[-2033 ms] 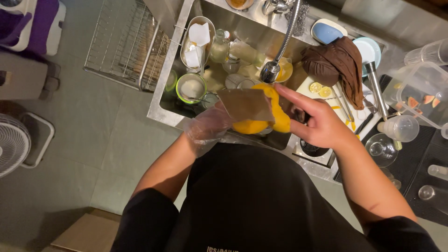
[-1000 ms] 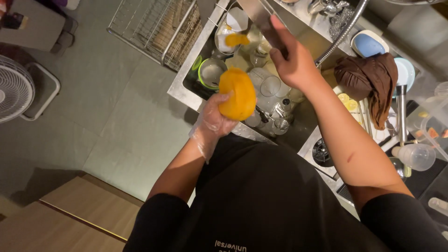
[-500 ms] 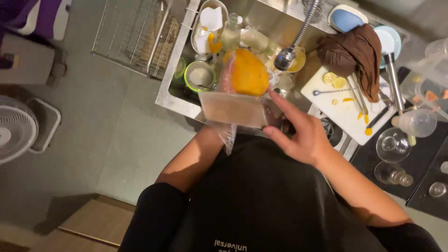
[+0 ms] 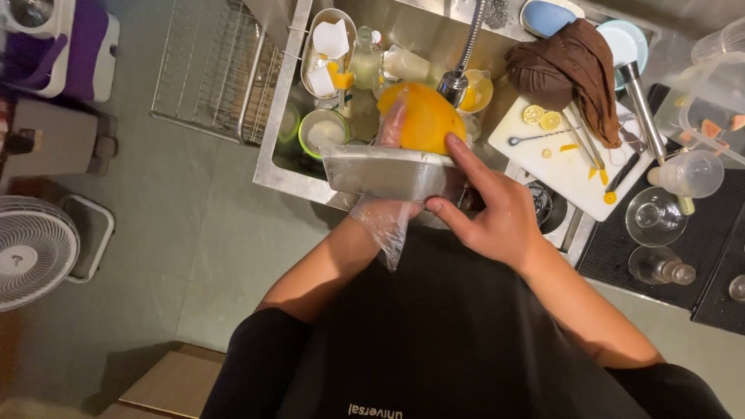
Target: Slicing mangoes into pieces at a kitchen prep station.
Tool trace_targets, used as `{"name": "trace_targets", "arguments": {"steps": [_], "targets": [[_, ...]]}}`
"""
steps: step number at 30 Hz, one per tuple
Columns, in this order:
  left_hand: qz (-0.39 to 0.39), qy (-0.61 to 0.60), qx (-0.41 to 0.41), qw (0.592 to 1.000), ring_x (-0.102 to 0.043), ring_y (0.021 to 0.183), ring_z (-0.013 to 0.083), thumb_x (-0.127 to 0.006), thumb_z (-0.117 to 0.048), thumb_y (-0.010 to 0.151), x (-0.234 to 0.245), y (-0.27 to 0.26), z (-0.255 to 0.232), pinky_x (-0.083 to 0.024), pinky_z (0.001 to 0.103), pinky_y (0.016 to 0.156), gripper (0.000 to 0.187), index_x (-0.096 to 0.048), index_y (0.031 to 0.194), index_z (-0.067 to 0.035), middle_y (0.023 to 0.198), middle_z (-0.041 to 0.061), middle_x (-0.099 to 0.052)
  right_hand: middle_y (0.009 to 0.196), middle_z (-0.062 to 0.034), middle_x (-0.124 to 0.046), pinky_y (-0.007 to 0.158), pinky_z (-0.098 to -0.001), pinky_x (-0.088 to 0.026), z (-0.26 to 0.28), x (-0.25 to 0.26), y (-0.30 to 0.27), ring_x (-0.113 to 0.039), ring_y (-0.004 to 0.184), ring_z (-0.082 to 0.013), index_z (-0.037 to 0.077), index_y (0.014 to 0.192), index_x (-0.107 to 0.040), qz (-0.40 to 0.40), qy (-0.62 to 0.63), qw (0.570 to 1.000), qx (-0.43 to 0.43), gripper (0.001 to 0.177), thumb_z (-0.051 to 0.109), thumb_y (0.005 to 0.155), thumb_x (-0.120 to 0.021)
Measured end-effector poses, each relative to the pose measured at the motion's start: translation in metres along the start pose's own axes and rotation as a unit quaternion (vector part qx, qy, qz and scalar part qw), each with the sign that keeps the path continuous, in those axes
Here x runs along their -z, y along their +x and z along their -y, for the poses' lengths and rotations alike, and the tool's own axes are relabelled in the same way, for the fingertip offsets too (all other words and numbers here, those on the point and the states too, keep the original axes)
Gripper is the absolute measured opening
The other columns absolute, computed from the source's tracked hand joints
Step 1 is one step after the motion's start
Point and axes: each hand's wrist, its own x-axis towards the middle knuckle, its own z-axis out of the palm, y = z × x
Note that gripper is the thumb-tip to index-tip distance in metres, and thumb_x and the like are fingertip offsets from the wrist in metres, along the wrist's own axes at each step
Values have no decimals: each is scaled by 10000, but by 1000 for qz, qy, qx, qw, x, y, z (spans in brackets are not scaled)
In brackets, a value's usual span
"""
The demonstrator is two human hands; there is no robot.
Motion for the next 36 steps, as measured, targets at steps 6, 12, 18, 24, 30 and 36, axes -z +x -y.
{"name": "trace_targets", "arguments": {"steps": [6, 12, 18, 24, 30, 36], "targets": [[59, 42, 7, 997, -661, 1046, 277, -632, -485, 990, -13, -19, -4, -562, 462, 936, 517, -537, 1333, -110, 1167, 121, -648, 1104, -187, -739, 790, -369, -571, 7, 6, 4, -748, 888, -332, 40, 1487, -547, 4, -39, 998, -39, 779, 292, 825, -872], [120, 148, -141, 972, -627, 1179, 237, -675, -433, 1013, 18, -15, 22, -531, 441, 1060, 532, -522, 1410, -115, 1276, 81, -621, 1365, -238, -687, 937, -364, -585, -5, 12, 2, -750, 1103, -354, 49, 1525, -518, -42, -21, 998, 32, 697, 217, 920, -819], [42, -38, 66, 996, -646, 1021, 267, -657, -531, 981, -19, -23, -4, -575, 458, 957, 530, -545, 1302, -125, 1156, 93, -624, 1212, -236, -716, 798, -352, -581, 8, 23, -1, -747, 942, -356, 26, 1519, -494, 24, -5, 999, 21, 775, 280, 859, -812], [-20, 12, 41, 999, -665, 972, 339, -667, -542, 922, -41, -29, -7, -592, 509, 882, 600, -516, 1317, -117, 1130, 141, -638, 950, -184, -736, 682, -344, -560, 10, 17, -2, -730, 770, -318, 41, 1492, -533, 11, -27, 1000, 3, 766, 311, 841, -835], [9, 30, 16, 999, -659, 1008, 304, -640, -498, 998, -27, -23, -1, -583, 510, 913, 558, -520, 1354, -85, 1168, 141, -627, 873, -158, -720, 643, -364, -540, 10, 15, -2, -709, 728, -325, 36, 1473, -560, 0, -61, 998, 0, 754, 322, 837, -846], [20, 28, 30, 999, -659, 1024, 290, -600, -482, 1004, -29, -26, 1, -584, 516, 935, 520, -522, 1330, -84, 1156, 123, -642, 820, -130, -712, 613, -349, -526, 9, 13, -2, -700, 687, -288, 28, 1435, -590, -16, -82, 997, 6, 713, 316, 840, -858]]}}
